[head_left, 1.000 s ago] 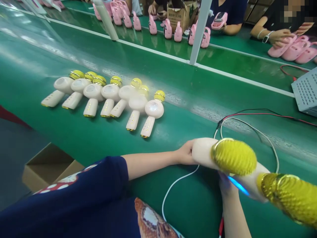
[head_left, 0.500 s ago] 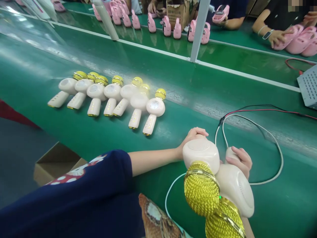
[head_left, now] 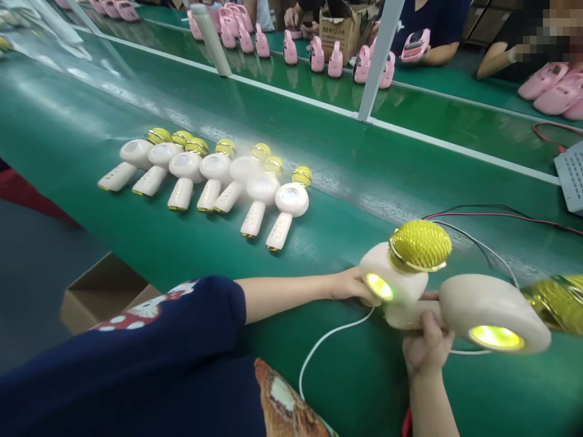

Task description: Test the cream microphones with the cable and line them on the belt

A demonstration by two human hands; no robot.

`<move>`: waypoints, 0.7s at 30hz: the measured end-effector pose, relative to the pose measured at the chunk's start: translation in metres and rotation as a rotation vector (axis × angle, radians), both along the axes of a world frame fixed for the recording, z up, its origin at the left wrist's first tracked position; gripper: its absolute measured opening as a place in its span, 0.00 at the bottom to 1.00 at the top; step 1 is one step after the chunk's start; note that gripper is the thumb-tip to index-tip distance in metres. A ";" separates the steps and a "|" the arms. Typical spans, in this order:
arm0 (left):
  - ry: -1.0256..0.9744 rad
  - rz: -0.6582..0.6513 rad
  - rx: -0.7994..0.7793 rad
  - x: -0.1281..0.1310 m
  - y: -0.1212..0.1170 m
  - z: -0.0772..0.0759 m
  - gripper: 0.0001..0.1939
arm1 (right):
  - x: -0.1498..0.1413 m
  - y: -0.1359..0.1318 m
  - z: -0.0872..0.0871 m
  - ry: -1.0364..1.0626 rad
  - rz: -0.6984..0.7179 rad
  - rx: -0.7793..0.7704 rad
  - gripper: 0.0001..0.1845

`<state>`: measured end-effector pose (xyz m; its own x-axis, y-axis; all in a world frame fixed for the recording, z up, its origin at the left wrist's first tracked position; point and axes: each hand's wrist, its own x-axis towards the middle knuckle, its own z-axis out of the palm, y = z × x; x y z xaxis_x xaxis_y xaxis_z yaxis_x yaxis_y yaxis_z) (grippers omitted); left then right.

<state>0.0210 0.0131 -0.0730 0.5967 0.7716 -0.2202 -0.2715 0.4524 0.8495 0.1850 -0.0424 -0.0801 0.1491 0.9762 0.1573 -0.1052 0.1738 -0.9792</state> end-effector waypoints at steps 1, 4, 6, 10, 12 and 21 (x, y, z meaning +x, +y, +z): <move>-0.041 -0.026 -0.011 -0.002 0.001 0.000 0.18 | -0.001 -0.001 0.001 0.034 0.003 0.002 0.08; -0.144 -0.083 0.002 -0.005 0.004 0.000 0.14 | -0.005 0.000 0.001 0.097 0.070 -0.017 0.08; -0.173 -0.087 0.014 -0.005 0.006 0.000 0.12 | -0.006 0.002 -0.001 0.103 0.099 -0.028 0.07; -0.170 -0.110 0.047 -0.003 0.007 -0.001 0.10 | -0.002 0.002 -0.010 0.068 0.066 -0.045 0.05; -0.136 -0.100 0.047 -0.003 0.004 -0.003 0.12 | 0.001 0.001 -0.015 0.062 -0.011 -0.052 0.04; -0.009 -0.087 0.289 -0.001 -0.008 -0.023 0.30 | 0.007 0.012 -0.024 0.169 -0.290 -0.097 0.06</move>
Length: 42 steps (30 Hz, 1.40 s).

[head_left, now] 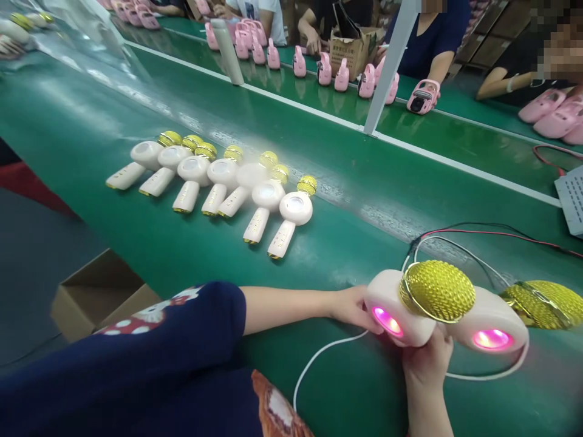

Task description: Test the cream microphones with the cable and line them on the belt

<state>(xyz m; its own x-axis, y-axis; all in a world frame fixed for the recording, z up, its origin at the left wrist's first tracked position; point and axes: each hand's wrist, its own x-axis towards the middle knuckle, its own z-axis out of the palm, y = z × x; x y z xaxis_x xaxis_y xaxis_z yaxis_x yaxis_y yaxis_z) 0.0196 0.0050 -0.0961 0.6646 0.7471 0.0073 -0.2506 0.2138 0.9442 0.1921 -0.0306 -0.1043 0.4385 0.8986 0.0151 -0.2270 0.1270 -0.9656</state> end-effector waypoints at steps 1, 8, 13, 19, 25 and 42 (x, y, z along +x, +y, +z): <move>0.014 -0.009 0.034 0.000 0.000 -0.002 0.30 | 0.000 0.001 0.001 0.013 -0.017 -0.007 0.07; 0.054 -0.009 0.077 0.001 -0.001 -0.008 0.34 | -0.004 0.004 0.006 0.068 -0.042 -0.079 0.11; -0.016 0.002 0.014 0.001 0.001 -0.005 0.32 | -0.004 0.005 0.010 0.074 -0.045 -0.067 0.11; -0.048 0.067 -0.153 0.002 0.001 0.006 0.24 | -0.001 0.004 0.012 0.053 0.018 -0.064 0.12; -0.128 0.061 -0.262 0.002 0.004 0.021 0.10 | -0.005 0.002 0.018 0.035 0.168 -0.062 0.12; -0.129 0.111 -0.262 0.005 0.010 0.023 0.09 | 0.000 -0.001 0.002 -0.105 0.369 -0.027 0.12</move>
